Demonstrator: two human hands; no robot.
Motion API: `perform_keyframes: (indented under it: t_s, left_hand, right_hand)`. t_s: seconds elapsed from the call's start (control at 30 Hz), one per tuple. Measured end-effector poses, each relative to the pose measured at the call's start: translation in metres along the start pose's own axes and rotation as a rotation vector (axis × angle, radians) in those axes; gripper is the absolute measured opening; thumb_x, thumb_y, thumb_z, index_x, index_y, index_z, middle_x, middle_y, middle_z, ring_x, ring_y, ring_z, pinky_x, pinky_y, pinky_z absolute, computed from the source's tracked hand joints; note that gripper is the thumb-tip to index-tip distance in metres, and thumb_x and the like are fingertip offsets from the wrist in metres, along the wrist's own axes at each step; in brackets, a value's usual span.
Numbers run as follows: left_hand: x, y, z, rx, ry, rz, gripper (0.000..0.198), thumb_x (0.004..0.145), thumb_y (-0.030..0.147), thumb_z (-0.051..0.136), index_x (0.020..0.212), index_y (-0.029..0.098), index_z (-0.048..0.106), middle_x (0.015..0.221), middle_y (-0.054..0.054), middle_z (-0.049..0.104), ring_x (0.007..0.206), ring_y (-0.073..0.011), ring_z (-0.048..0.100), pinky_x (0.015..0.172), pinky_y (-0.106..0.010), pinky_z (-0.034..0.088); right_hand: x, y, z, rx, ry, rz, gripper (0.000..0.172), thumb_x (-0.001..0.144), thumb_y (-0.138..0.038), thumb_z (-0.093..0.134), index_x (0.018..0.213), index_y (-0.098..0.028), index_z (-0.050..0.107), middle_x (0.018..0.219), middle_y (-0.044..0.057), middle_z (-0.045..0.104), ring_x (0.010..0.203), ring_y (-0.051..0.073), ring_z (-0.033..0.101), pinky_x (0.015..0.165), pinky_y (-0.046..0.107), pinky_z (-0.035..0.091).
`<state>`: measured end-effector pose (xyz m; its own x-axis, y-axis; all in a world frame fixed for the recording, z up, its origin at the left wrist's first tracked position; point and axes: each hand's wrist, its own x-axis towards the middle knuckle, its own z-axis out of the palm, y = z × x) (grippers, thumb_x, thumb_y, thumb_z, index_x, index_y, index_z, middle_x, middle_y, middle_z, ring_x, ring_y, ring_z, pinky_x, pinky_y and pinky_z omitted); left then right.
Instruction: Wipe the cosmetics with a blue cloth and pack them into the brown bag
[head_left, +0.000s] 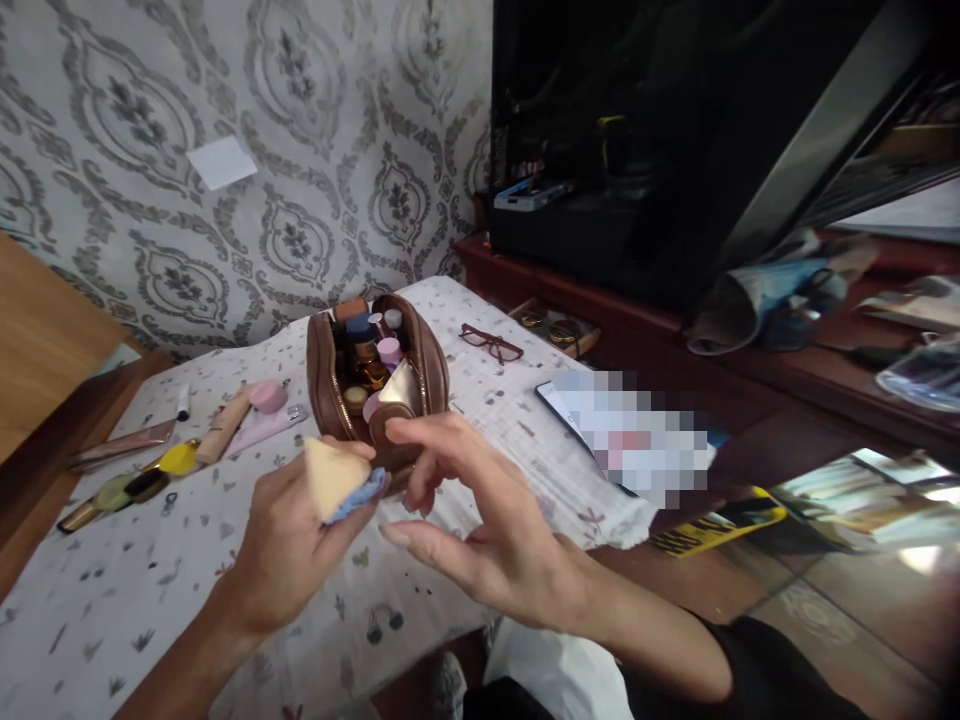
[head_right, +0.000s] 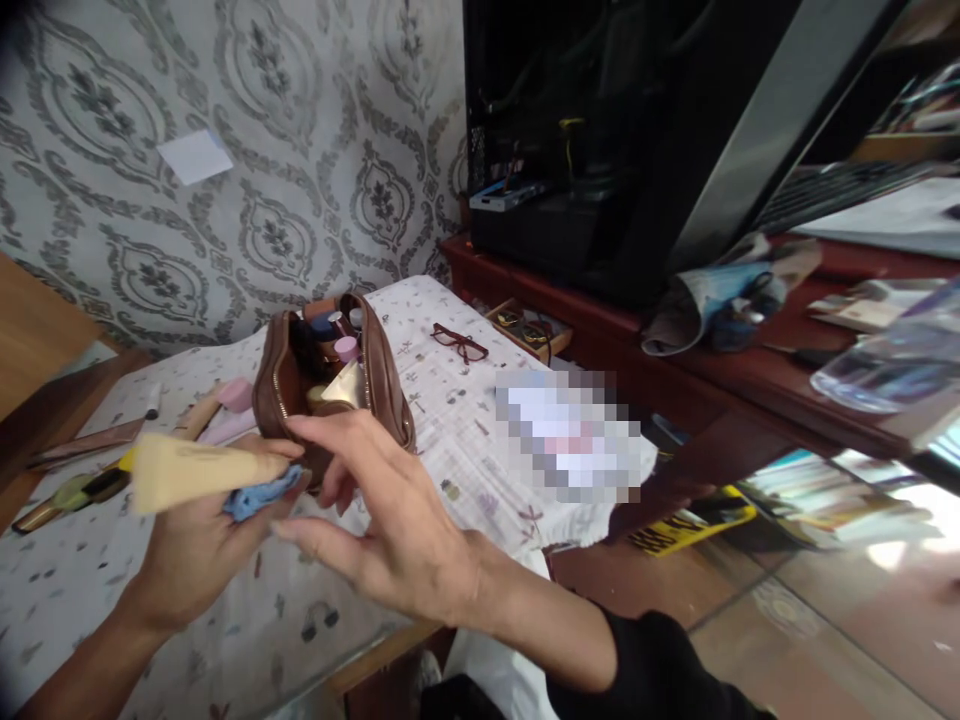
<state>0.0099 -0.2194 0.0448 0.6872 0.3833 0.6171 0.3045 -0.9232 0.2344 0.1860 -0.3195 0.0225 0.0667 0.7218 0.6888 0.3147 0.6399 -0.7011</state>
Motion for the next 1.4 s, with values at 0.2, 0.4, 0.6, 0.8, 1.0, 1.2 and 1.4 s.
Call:
perform_keyframes:
  t_s: [0.2, 0.4, 0.6, 0.8, 1.0, 1.2, 1.4]
  left_hand:
    - [-0.005, 0.018, 0.000, -0.373, 0.008, -0.355, 0.009, 0.085, 0.030, 0.068, 0.092, 0.024, 0.069, 0.088, -0.002, 0.073, 0.077, -0.0189, 0.070, 0.068, -0.029, 0.060]
    - [-0.013, 0.021, 0.010, -0.593, -0.069, -0.537, 0.014, 0.083, 0.035, 0.072, 0.090, 0.023, 0.073, 0.085, -0.004, 0.072, 0.079, -0.0206, 0.070, 0.070, -0.031, 0.060]
    - [-0.020, 0.027, 0.017, -0.784, -0.117, -0.684, 0.023, 0.080, 0.042, 0.074, 0.085, 0.019, 0.074, 0.075, -0.004, 0.068, 0.065, -0.0152, 0.062, 0.058, -0.026, 0.053]
    - [-0.031, 0.021, 0.022, -0.988, -0.004, -0.887, 0.047, 0.075, 0.060, 0.073, 0.083, 0.015, 0.067, 0.050, 0.005, 0.047, 0.038, -0.0067, 0.040, 0.035, -0.019, 0.032]
    - [-0.035, 0.017, 0.016, -1.008, 0.142, -0.886, 0.051, 0.075, 0.062, 0.073, 0.090, 0.013, 0.069, 0.056, 0.005, 0.047, 0.044, -0.0056, 0.042, 0.039, -0.017, 0.035]
    - [-0.029, 0.024, 0.001, -0.932, 0.013, -0.766, 0.042, 0.079, 0.056, 0.073, 0.079, 0.015, 0.062, 0.057, 0.004, 0.052, 0.046, -0.0071, 0.046, 0.042, -0.018, 0.036]
    - [-0.022, 0.038, -0.007, -0.826, -0.107, -0.698, 0.038, 0.072, 0.044, 0.082, 0.077, 0.015, 0.058, 0.064, 0.004, 0.052, 0.059, -0.0078, 0.046, 0.054, -0.018, 0.039]
  right_hand:
    - [-0.017, 0.017, 0.019, 0.049, -0.102, 0.190, 0.047, 0.094, -0.023, 0.057, 0.140, -0.022, 0.045, 0.108, 0.006, 0.068, 0.074, 0.013, 0.062, 0.070, 0.030, 0.056]
    - [-0.023, 0.020, 0.024, 0.128, 0.013, 0.271, 0.032, 0.092, -0.029, 0.063, 0.123, -0.022, 0.059, 0.090, 0.002, 0.068, 0.068, 0.012, 0.060, 0.065, 0.028, 0.054]
    - [-0.035, 0.022, 0.023, 0.157, 0.033, 0.344, 0.034, 0.087, -0.032, 0.070, 0.120, -0.022, 0.063, 0.080, -0.001, 0.066, 0.058, 0.011, 0.058, 0.053, 0.023, 0.050]
    - [-0.055, 0.023, 0.021, -0.043, -0.014, 0.250, 0.021, 0.088, -0.025, 0.068, 0.108, -0.025, 0.072, 0.073, 0.000, 0.065, 0.058, 0.012, 0.060, 0.053, 0.022, 0.052]
    - [-0.063, 0.021, 0.019, -0.105, -0.096, 0.272, 0.019, 0.090, -0.029, 0.065, 0.108, -0.024, 0.070, 0.074, 0.000, 0.067, 0.056, 0.013, 0.061, 0.051, 0.022, 0.053]
    - [-0.049, 0.006, 0.017, -0.092, -0.317, 0.324, 0.020, 0.087, -0.028, 0.067, 0.106, -0.024, 0.068, 0.086, 0.001, 0.067, 0.059, 0.012, 0.061, 0.058, 0.025, 0.053]
    - [-0.032, -0.007, 0.024, -0.123, -0.319, 0.450, 0.022, 0.085, -0.026, 0.064, 0.106, -0.021, 0.064, 0.056, -0.007, 0.049, 0.050, 0.011, 0.048, 0.047, 0.022, 0.038]
